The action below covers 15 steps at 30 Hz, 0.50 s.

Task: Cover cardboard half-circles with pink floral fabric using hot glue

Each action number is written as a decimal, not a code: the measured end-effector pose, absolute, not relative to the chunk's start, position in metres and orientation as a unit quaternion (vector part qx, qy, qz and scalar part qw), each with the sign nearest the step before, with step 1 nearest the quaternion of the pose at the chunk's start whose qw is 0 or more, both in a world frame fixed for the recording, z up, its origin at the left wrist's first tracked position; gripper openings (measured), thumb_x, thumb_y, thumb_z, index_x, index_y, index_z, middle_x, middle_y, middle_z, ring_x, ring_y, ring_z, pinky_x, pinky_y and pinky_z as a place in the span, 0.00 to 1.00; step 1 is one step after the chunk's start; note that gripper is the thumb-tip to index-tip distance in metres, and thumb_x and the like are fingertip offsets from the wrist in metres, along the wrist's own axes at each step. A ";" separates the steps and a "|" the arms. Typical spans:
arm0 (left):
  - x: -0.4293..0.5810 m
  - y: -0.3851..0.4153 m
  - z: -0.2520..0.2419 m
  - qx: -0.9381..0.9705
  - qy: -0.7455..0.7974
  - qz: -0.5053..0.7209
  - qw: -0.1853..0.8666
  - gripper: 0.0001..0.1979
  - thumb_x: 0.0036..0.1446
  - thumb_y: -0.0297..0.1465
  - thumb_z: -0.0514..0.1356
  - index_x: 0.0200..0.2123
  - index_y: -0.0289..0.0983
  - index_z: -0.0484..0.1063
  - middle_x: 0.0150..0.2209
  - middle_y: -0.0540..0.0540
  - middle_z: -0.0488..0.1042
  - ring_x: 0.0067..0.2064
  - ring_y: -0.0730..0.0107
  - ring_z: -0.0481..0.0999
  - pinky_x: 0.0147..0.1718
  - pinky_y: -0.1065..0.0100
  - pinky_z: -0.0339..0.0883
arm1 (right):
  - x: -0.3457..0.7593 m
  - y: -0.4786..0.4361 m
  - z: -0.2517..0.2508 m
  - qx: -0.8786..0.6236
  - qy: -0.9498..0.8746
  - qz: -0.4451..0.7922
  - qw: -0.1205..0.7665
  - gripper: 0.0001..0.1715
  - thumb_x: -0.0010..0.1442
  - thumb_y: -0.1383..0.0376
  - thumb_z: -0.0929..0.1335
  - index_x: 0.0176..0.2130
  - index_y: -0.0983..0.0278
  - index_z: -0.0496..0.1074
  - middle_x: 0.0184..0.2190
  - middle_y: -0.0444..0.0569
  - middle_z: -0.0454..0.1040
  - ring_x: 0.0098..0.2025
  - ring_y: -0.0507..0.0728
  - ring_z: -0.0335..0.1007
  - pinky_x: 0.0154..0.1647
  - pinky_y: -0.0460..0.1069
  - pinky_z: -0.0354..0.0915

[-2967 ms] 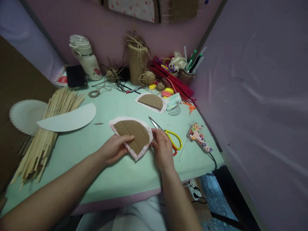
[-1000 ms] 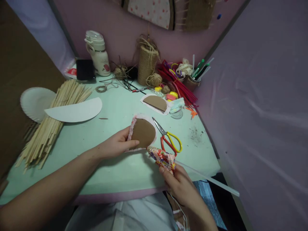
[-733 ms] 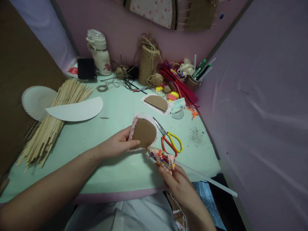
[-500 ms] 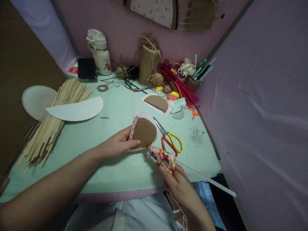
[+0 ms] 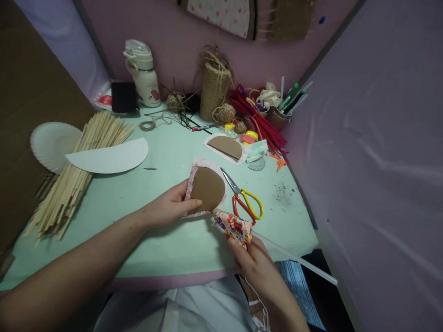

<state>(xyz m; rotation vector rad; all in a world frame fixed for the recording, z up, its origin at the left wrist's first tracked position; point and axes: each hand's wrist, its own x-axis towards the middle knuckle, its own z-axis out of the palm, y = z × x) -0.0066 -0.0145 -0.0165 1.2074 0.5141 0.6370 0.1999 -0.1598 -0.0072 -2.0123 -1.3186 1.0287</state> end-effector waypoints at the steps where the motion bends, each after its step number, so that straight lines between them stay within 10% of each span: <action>1: -0.007 -0.014 -0.017 0.554 0.235 0.292 0.744 0.25 0.58 0.28 0.59 0.60 0.40 0.64 0.57 0.40 0.71 0.57 0.55 0.69 0.57 0.52 0.61 | 0.200 -0.160 -0.007 -0.741 -0.488 0.386 0.253 0.27 0.59 0.46 0.63 0.24 0.63 0.69 0.21 0.46 0.67 0.25 0.54 0.62 0.26 0.48 0.62; 15: -0.007 -0.014 -0.019 0.563 0.238 0.294 0.735 0.27 0.58 0.28 0.58 0.61 0.40 0.62 0.58 0.39 0.70 0.59 0.52 0.68 0.59 0.48 0.58 | 0.202 -0.161 -0.010 -0.733 -0.483 0.413 0.245 0.27 0.60 0.45 0.63 0.25 0.63 0.68 0.23 0.46 0.67 0.26 0.54 0.61 0.25 0.47 0.60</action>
